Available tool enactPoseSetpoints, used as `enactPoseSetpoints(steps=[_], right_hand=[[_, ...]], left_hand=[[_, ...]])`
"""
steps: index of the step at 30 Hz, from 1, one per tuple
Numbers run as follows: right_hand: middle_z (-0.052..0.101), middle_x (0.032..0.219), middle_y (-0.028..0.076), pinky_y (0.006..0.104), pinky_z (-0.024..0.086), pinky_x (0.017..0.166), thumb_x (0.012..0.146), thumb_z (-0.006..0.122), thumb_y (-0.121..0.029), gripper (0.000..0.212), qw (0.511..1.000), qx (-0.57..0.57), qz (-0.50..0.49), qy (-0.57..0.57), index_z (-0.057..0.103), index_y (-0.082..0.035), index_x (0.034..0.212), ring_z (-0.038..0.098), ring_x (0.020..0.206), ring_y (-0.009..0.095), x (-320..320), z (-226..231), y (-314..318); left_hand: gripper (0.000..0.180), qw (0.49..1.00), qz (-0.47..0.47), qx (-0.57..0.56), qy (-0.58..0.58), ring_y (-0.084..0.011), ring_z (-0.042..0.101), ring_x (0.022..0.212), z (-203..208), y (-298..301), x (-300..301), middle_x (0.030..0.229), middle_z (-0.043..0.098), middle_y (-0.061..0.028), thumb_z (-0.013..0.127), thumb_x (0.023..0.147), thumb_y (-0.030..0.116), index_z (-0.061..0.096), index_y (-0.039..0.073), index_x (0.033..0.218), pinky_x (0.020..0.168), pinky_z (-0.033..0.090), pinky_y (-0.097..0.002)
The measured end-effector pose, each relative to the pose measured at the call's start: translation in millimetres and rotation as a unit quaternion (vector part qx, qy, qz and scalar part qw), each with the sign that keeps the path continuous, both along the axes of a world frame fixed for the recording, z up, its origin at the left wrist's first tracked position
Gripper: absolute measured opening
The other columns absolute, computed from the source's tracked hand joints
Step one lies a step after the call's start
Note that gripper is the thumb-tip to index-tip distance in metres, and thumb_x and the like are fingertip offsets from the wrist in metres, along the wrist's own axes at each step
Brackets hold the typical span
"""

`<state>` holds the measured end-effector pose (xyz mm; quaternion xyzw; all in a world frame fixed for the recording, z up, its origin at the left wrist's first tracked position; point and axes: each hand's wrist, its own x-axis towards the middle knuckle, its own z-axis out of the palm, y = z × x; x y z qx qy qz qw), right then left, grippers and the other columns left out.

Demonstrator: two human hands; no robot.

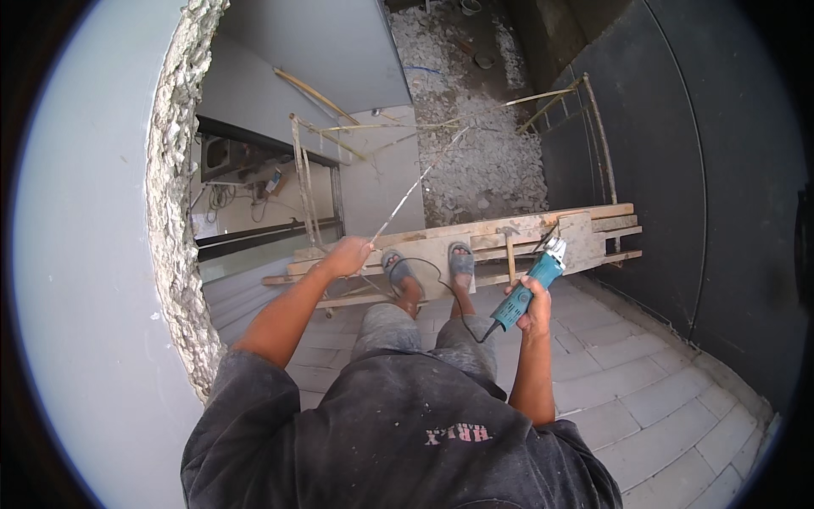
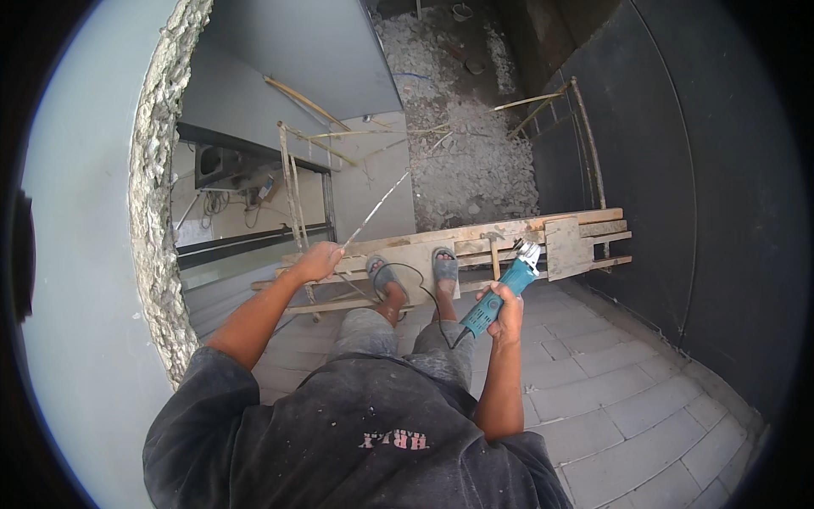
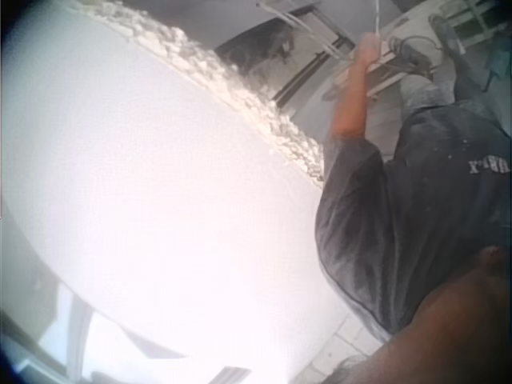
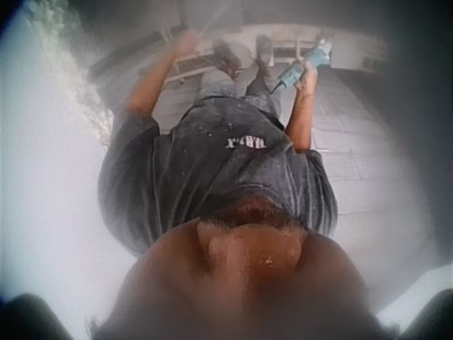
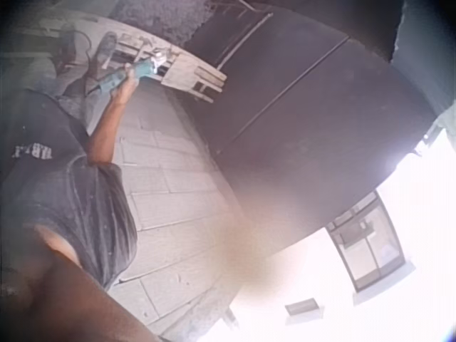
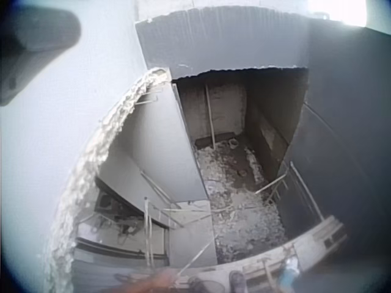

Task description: The person uses an angle grinder to cut through exposed metal rebar along the edge of a concrete beam, then pulls the cut rebar away by hand.

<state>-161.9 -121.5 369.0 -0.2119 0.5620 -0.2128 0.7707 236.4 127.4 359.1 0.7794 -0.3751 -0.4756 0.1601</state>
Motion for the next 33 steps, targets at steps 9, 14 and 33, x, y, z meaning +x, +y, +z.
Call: enactPoseSetpoints(steps=[9, 14, 33], right_hand=[[0.067, 0.086, 0.015, 0.0402, 0.057, 0.061, 0.084, 0.071, -0.013, 0.028, 0.999, 0.005, -0.010, 0.036, 0.059, 0.003, 0.104, 0.070, 0.071, 0.029, -5, 3, -3], [0.068, 0.084, 0.015, 0.0402, 0.057, 0.062, 0.084, 0.071, -0.015, 0.029, 1.000, 0.000, 0.030, -0.005, 0.060, 0.004, 0.103, 0.070, 0.070, 0.029, -7, -8, -4], [0.069, 0.082, 0.016, 0.0424, 0.063, 0.062, 0.086, 0.071, -0.014, 0.022, 0.978, 0.005, 0.161, -0.131, 0.065, 0.004, 0.097, 0.072, 0.074, 0.028, 150, 71, -5]], left_hand=[[0.047, 0.937, -0.106, 0.107, -0.314, -0.0384, 0.072, 0.103, -1, -105, 77, 0.106, 0.074, -0.0235, 0.063, 0.103, 0.047, 0.071, 0.001, 0.106, 0.089, 0.053, -0.0523], [0.051, 0.916, 0.005, 0.058, -0.397, -0.0370, 0.062, 0.126, 25, -148, 101, 0.132, 0.067, -0.0180, 0.069, 0.099, 0.047, 0.067, 0.004, 0.125, 0.101, 0.049, -0.0516], [0.058, 0.853, 0.218, -0.059, 0.471, -0.0133, 0.066, 0.085, 69, -115, -162, 0.101, 0.068, -0.0055, 0.086, 0.085, 0.047, 0.067, 0.004, 0.118, 0.071, 0.054, -0.0300]])
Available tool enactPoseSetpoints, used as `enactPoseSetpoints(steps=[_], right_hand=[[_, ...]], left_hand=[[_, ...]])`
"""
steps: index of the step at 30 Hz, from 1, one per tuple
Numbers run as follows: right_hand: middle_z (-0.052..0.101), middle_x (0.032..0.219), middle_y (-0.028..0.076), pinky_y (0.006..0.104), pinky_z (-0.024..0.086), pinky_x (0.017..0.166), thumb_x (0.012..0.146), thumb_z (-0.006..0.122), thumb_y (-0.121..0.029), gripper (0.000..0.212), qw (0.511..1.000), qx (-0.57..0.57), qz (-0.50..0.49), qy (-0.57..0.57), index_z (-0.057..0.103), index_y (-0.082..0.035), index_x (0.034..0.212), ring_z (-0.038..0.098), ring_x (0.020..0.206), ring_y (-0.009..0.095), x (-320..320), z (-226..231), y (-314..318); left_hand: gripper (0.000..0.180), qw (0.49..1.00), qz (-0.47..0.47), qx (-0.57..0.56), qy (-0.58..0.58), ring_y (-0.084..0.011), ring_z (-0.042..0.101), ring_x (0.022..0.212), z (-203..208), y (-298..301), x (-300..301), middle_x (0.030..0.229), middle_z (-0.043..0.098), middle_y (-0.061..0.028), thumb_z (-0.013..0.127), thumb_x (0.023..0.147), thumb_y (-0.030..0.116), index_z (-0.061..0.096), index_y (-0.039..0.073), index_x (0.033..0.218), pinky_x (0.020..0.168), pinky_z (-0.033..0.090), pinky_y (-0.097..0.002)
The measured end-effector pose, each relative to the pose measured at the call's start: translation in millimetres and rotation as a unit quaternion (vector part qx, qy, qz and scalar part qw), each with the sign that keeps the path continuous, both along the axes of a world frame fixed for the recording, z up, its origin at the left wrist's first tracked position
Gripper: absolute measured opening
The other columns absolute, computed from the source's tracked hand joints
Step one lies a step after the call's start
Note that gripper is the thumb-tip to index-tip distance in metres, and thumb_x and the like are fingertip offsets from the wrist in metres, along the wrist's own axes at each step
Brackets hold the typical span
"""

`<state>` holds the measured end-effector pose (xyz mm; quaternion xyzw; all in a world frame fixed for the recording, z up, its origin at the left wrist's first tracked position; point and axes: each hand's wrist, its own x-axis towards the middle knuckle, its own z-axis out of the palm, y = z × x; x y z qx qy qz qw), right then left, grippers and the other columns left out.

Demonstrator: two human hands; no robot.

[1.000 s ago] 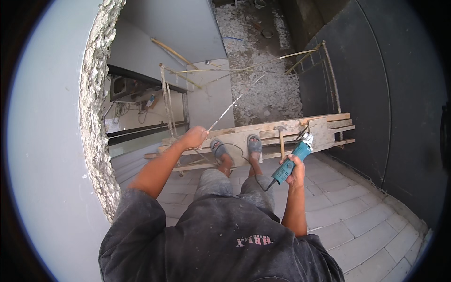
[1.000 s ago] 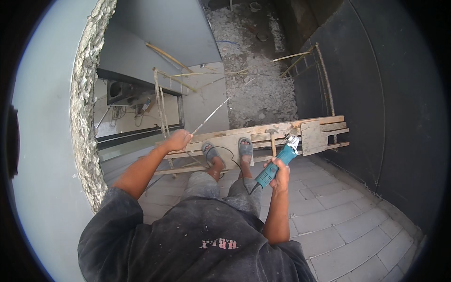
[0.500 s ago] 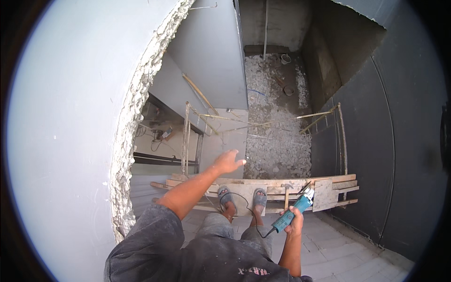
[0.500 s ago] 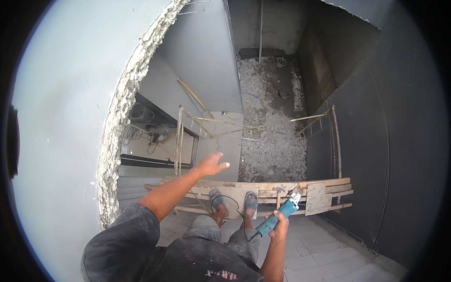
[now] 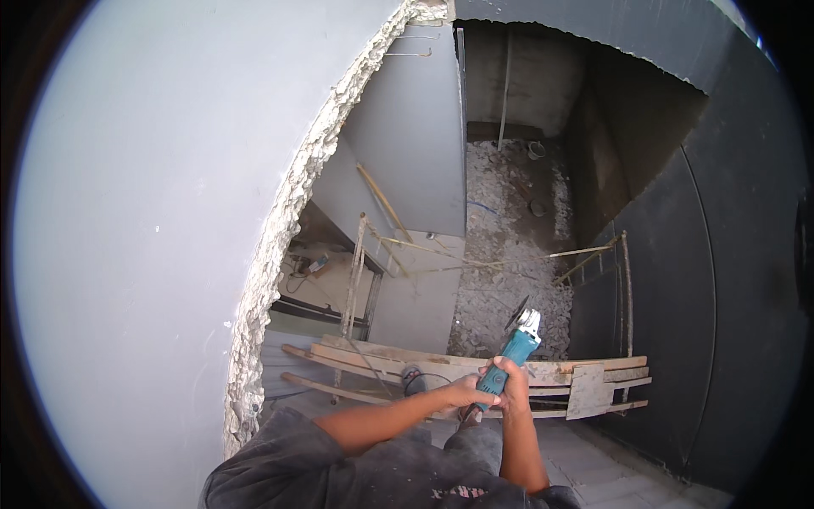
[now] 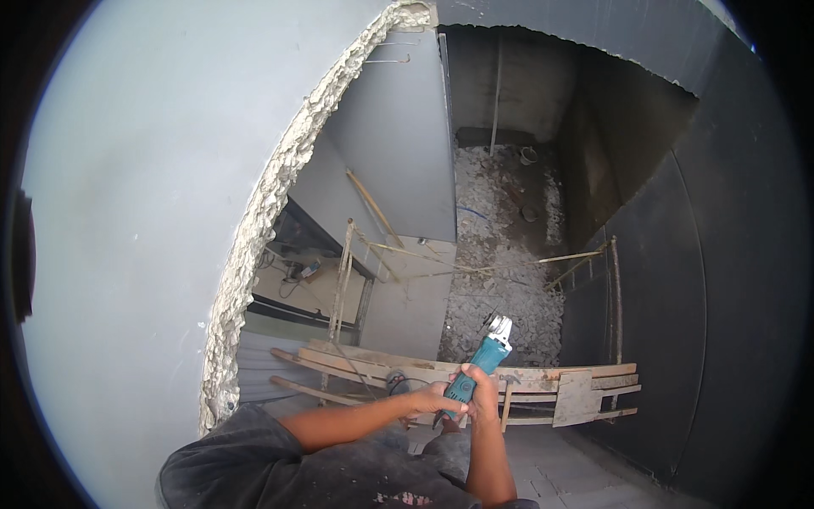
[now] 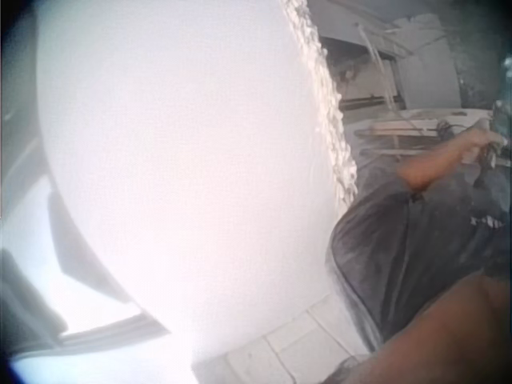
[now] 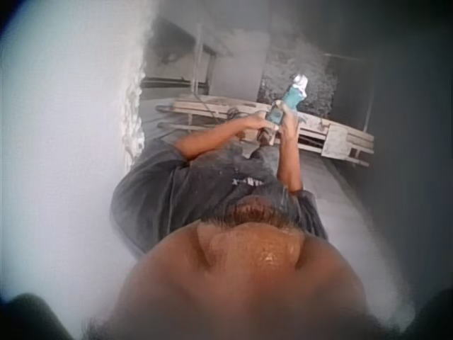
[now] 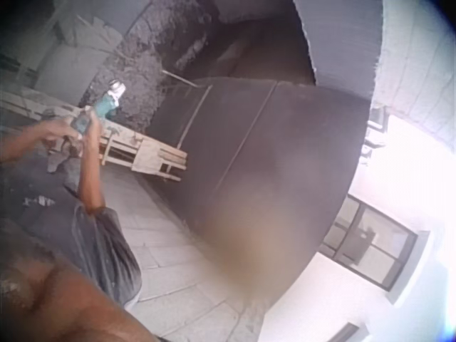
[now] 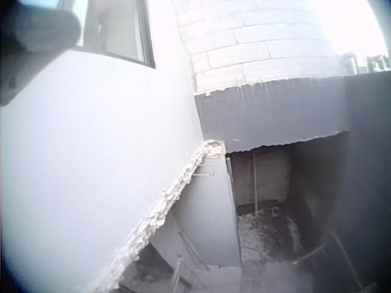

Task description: The person uses an angle grinder to cut through exposed metal rebar along the edge of a concrete beam, then pulls the cut rebar away by hand.

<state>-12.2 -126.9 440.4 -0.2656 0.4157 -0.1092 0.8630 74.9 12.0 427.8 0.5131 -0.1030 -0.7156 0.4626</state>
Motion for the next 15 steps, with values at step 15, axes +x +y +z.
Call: enactPoseSetpoints(steps=[15], right_hand=[[0.068, 0.093, 0.011, 0.0477, 0.059, 0.092, 0.087, 0.078, -0.023, 0.031, 0.992, 0.068, -0.002, -0.103, 0.063, -0.002, 0.106, 0.069, 0.082, 0.027, 30, 9, -5]], left_hand=[[0.069, 0.977, 0.070, -0.043, -0.196, -0.0165, 0.069, 0.086, 44, 17, 19, 0.093, 0.071, -0.0082, 0.089, 0.082, 0.049, 0.060, -0.001, 0.120, 0.079, 0.057, -0.0331]])
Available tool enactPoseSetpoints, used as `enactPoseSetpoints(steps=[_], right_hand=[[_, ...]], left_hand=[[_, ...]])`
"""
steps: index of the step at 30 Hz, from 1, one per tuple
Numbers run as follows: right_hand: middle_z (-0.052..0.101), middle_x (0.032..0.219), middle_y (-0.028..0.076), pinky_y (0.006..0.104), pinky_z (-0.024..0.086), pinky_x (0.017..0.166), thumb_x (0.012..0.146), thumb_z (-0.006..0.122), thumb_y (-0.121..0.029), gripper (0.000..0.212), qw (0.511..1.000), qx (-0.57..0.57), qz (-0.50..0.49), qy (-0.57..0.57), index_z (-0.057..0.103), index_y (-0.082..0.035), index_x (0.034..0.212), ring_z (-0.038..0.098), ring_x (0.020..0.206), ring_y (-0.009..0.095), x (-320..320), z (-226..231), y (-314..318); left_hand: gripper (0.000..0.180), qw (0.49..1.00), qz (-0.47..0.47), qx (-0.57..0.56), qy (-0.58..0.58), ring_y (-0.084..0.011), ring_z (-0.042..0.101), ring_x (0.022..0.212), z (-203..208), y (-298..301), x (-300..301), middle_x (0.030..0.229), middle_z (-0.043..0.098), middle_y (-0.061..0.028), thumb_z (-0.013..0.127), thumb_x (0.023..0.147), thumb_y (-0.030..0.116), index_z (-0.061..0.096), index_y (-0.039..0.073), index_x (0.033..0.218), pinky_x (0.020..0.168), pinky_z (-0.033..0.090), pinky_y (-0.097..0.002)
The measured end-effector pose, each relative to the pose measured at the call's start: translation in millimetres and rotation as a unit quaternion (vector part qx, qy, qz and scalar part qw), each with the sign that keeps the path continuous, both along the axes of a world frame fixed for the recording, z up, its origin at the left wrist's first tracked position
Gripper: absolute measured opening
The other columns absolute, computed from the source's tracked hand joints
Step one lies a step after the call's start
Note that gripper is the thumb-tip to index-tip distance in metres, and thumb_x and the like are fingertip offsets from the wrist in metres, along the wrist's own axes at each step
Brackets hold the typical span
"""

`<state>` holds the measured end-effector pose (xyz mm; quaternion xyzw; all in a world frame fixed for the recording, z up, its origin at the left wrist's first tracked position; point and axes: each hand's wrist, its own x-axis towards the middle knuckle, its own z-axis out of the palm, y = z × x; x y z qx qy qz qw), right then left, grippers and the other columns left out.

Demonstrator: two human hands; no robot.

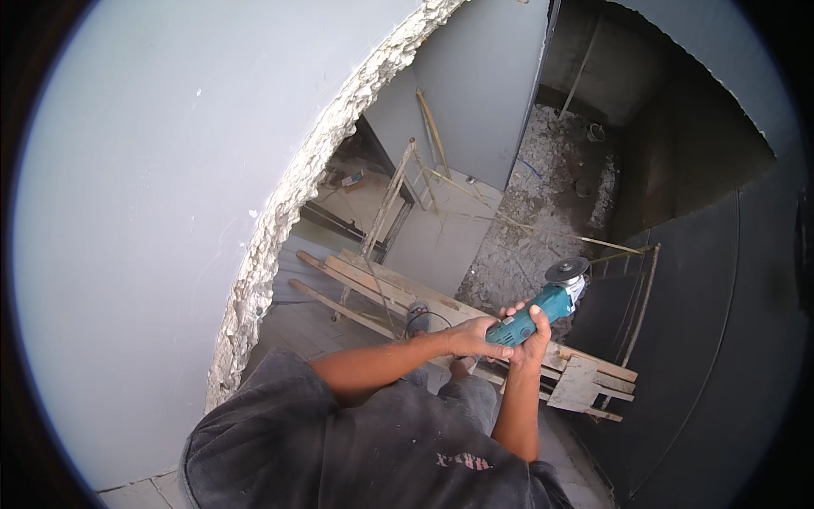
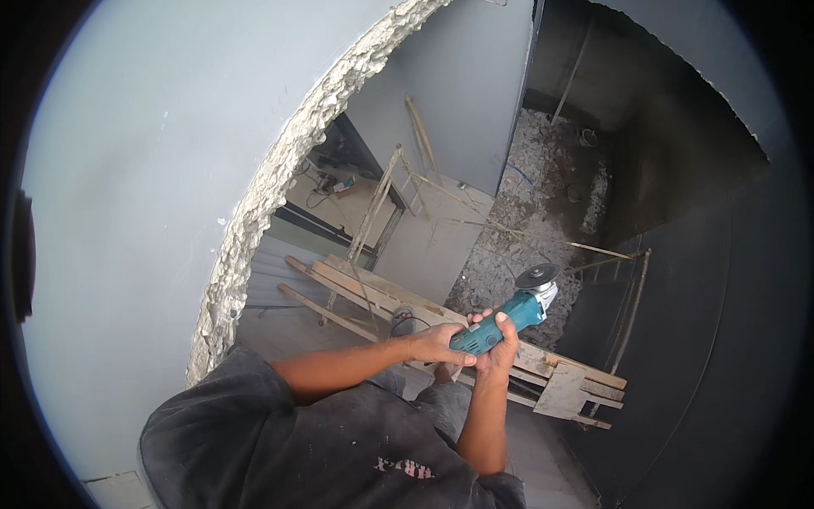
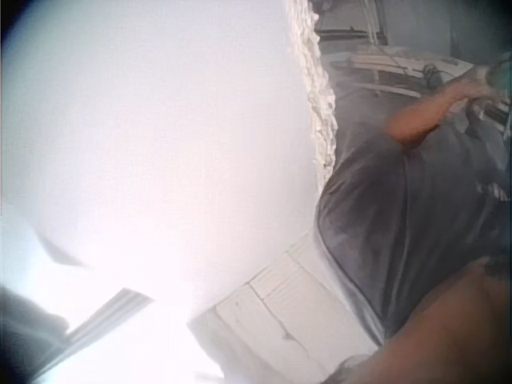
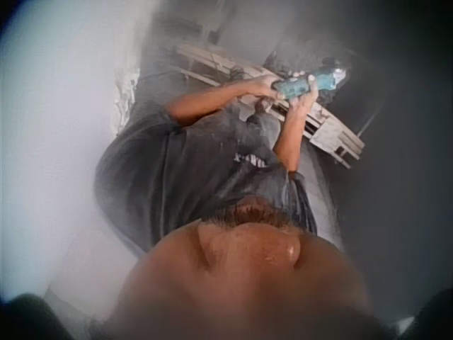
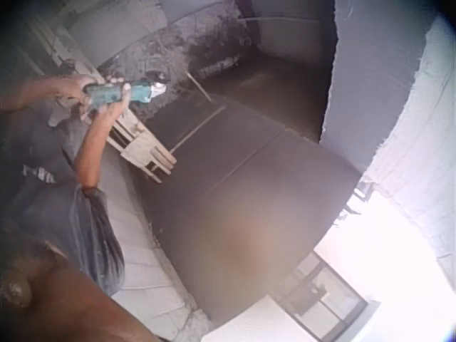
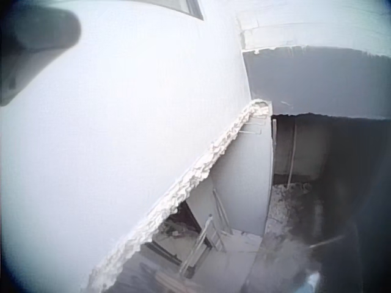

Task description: The person uses an angle grinder to cut through exposed metal rebar along the edge of a concrete beam, then pulls the cut rebar away by hand.

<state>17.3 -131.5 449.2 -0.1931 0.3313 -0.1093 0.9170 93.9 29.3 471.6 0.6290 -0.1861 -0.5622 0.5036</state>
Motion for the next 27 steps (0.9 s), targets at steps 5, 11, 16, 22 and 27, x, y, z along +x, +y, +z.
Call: enactPoseSetpoints(steps=[5, 11, 16, 22, 27], right_hand=[[0.065, 0.096, 0.011, 0.0461, 0.053, 0.101, 0.092, 0.076, -0.023, 0.031, 0.982, 0.061, -0.114, -0.134, 0.060, 0.000, 0.106, 0.066, 0.090, 0.025, -15, 8, -58], [0.061, 0.100, 0.013, 0.0449, 0.051, 0.105, 0.093, 0.075, -0.019, 0.034, 0.964, 0.011, -0.156, -0.213, 0.056, 0.003, 0.110, 0.064, 0.098, 0.025, -51, 37, -153], [0.059, 0.106, 0.013, 0.0474, 0.048, 0.109, 0.096, 0.072, -0.015, 0.034, 0.966, -0.091, -0.120, -0.208, 0.053, 0.003, 0.118, 0.061, 0.101, 0.027, -104, 75, -200], [0.059, 0.108, 0.014, 0.0481, 0.048, 0.110, 0.097, 0.071, -0.015, 0.036, 0.970, -0.115, -0.067, -0.202, 0.054, 0.003, 0.122, 0.063, 0.101, 0.027, -130, 88, -195], [0.063, 0.107, 0.014, 0.0470, 0.049, 0.106, 0.094, 0.073, -0.016, 0.040, 0.987, -0.026, -0.031, -0.158, 0.056, 0.003, 0.125, 0.064, 0.100, 0.027, -115, 67, -141]], left_hand=[[0.066, 0.999, -0.017, -0.039, 0.014, -0.0165, 0.069, 0.084, -24, 60, -21, 0.090, 0.071, -0.0055, 0.091, 0.081, 0.052, 0.064, 0.001, 0.112, 0.075, 0.055, -0.0347], [0.030, 0.921, 0.046, 0.147, -0.358, -0.0404, 0.067, 0.092, -83, 160, -48, 0.090, 0.069, -0.0169, 0.078, 0.090, 0.032, 0.066, 0.005, 0.094, 0.081, 0.050, -0.0504], [0.025, 0.886, 0.115, 0.274, -0.356, -0.0428, 0.066, 0.099, -111, 258, -52, 0.101, 0.070, -0.0187, 0.071, 0.095, 0.028, 0.067, 0.003, 0.093, 0.082, 0.050, -0.0521], [0.030, 0.841, 0.139, 0.407, -0.328, -0.0417, 0.069, 0.089, -105, 261, -18, 0.090, 0.072, -0.0187, 0.064, 0.102, 0.031, 0.067, 0.002, 0.094, 0.079, 0.052, -0.0515], [0.030, 0.880, 0.355, 0.220, -0.226, -0.0443, 0.067, 0.074, -55, 142, 21, 0.080, 0.069, -0.0208, 0.059, 0.106, 0.031, 0.060, 0.003, 0.094, 0.068, 0.052, -0.0505]])
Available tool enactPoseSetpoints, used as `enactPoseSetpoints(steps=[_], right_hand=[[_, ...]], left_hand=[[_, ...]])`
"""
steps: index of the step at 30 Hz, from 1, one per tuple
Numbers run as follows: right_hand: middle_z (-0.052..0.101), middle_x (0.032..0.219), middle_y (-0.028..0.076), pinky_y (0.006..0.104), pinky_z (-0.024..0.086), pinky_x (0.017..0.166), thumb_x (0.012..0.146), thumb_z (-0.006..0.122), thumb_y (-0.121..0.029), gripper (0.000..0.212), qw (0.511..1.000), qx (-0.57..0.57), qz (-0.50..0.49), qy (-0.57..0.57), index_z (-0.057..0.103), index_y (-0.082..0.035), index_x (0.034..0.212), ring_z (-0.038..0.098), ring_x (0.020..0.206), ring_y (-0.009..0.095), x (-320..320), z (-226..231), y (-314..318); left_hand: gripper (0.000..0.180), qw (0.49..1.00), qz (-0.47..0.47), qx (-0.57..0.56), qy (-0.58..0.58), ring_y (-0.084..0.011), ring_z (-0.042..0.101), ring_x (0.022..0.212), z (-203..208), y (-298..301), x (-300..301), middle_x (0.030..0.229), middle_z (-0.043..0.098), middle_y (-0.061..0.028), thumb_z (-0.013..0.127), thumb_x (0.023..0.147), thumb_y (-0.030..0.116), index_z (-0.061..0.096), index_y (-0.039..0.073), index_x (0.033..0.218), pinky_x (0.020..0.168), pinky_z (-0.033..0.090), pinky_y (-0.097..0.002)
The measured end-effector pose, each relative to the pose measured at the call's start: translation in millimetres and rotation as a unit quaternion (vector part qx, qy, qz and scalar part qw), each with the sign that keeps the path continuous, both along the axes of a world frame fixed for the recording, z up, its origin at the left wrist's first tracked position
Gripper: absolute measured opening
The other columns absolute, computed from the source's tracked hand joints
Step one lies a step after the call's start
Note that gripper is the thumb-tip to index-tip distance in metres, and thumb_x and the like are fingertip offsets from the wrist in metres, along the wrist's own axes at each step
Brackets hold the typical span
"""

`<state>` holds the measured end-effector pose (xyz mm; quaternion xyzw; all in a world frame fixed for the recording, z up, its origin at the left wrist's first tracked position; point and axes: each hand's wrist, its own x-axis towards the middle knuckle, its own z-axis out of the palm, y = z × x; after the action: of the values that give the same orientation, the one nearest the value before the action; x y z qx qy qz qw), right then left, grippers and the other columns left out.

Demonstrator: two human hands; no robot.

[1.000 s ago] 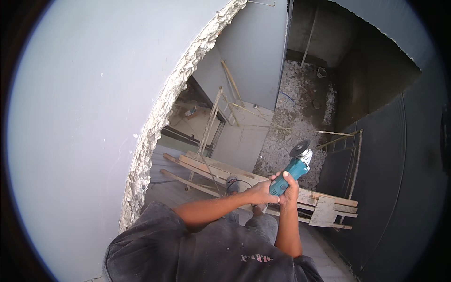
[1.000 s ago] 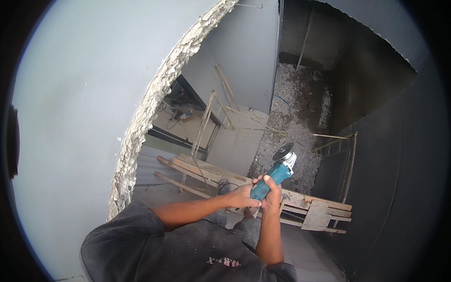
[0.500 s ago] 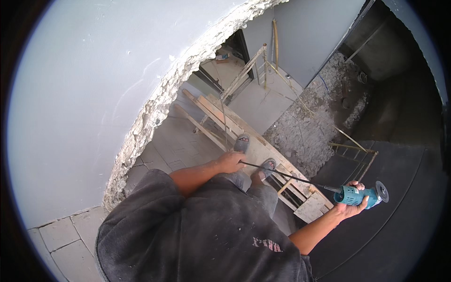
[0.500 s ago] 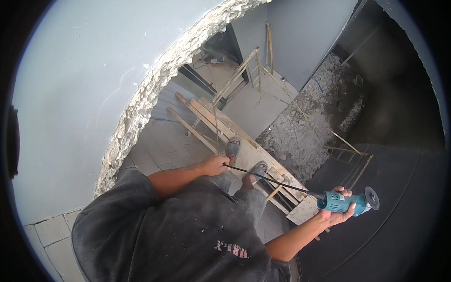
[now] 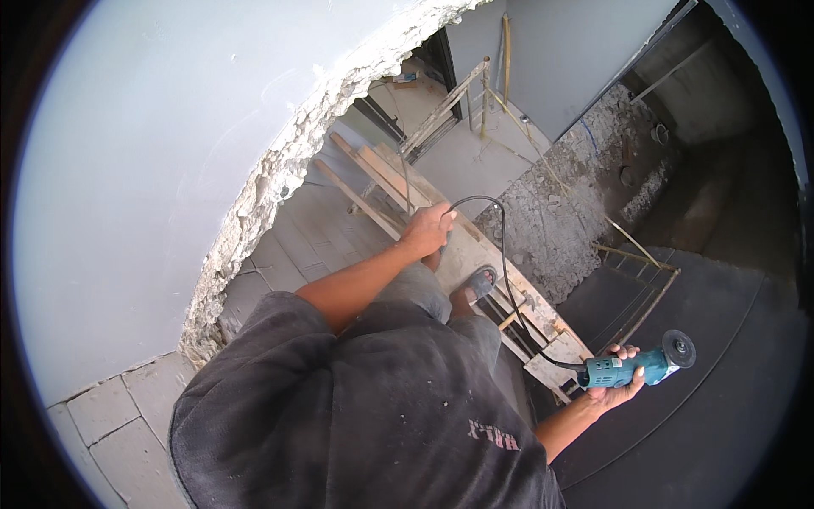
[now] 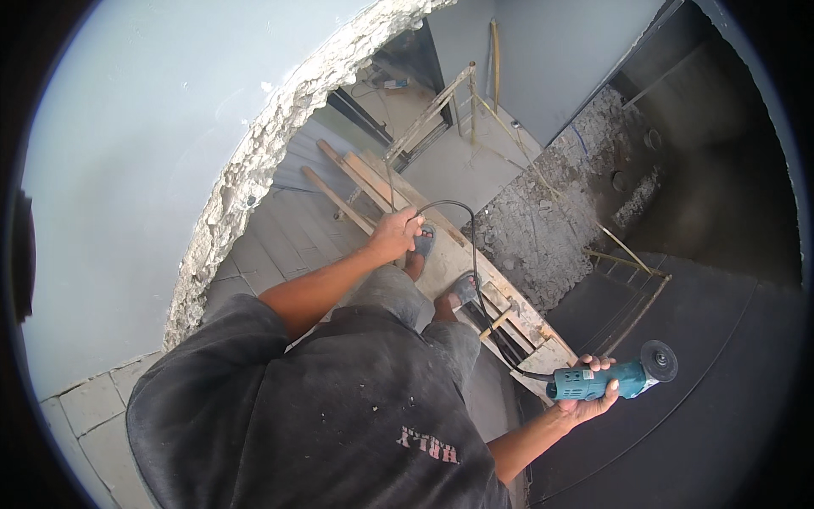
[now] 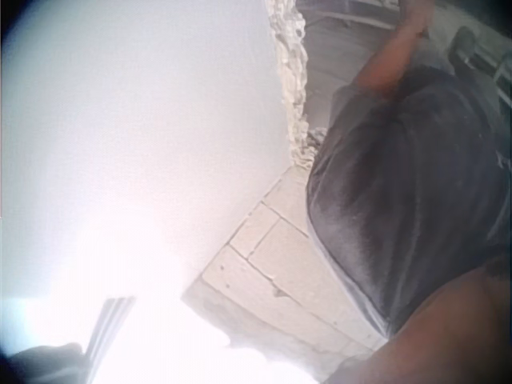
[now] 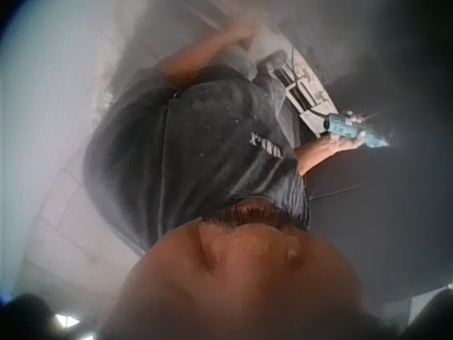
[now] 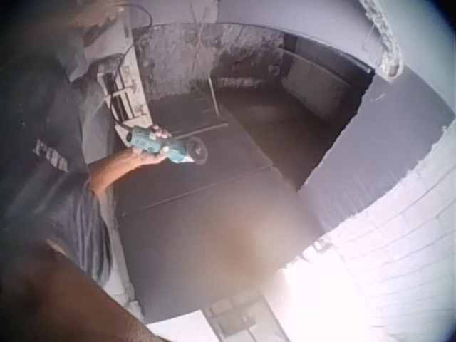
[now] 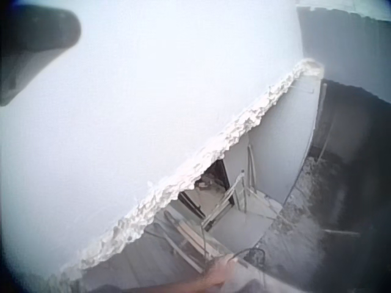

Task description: The person uses an angle grinder to cut through exposed metal rebar along the edge of a concrete beam, then pulls the cut rebar away by hand.

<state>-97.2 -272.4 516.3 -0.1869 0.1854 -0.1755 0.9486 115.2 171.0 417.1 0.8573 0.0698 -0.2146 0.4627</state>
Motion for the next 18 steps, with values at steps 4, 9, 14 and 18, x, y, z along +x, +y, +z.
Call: enactPoseSetpoints(steps=[4, 9, 14, 18], right_hand=[[0.063, 0.115, 0.016, 0.0452, 0.051, 0.103, 0.092, 0.073, -0.018, 0.044, 0.998, 0.037, 0.046, -0.031, 0.057, 0.004, 0.127, 0.064, 0.101, 0.025, 29, -12, 48], [0.041, 0.164, 0.026, 0.0519, 0.043, 0.118, 0.090, 0.074, -0.022, 0.053, 0.993, 0.060, 0.092, -0.049, 0.059, 0.005, 0.133, 0.067, 0.109, 0.024, 63, -9, 78], [0.055, 0.154, 0.020, 0.0671, 0.021, 0.128, 0.089, 0.074, -0.024, 0.048, 0.992, -0.028, 0.110, -0.052, 0.062, 0.000, 0.129, 0.070, 0.108, 0.024, 81, 0, 74], [0.063, 0.131, 0.014, 0.0666, 0.016, 0.130, 0.088, 0.074, -0.022, 0.043, 0.994, -0.031, 0.086, -0.061, 0.063, 0.001, 0.123, 0.069, 0.103, 0.023, 89, 3, 71]], left_hand=[[0.027, 0.958, -0.218, 0.058, -0.176, -0.0462, 0.070, 0.076, 64, -95, 11, 0.081, 0.071, -0.0217, 0.058, 0.107, 0.032, 0.059, 0.006, 0.098, 0.069, 0.054, -0.0546], [0.027, 0.919, -0.362, 0.002, -0.155, -0.0460, 0.074, 0.083, 111, -175, -9, 0.081, 0.073, -0.0226, 0.062, 0.104, 0.032, 0.066, 0.006, 0.099, 0.073, 0.055, -0.0570], [0.028, 0.917, -0.363, -0.044, -0.161, -0.0445, 0.074, 0.091, 109, -175, -20, 0.086, 0.074, -0.0231, 0.065, 0.102, 0.032, 0.070, 0.005, 0.099, 0.079, 0.053, -0.0570], [0.029, 0.897, -0.425, -0.004, -0.126, -0.0459, 0.072, 0.090, 101, -155, -15, 0.088, 0.074, -0.0222, 0.065, 0.102, 0.032, 0.070, 0.004, 0.098, 0.081, 0.051, -0.0578]])
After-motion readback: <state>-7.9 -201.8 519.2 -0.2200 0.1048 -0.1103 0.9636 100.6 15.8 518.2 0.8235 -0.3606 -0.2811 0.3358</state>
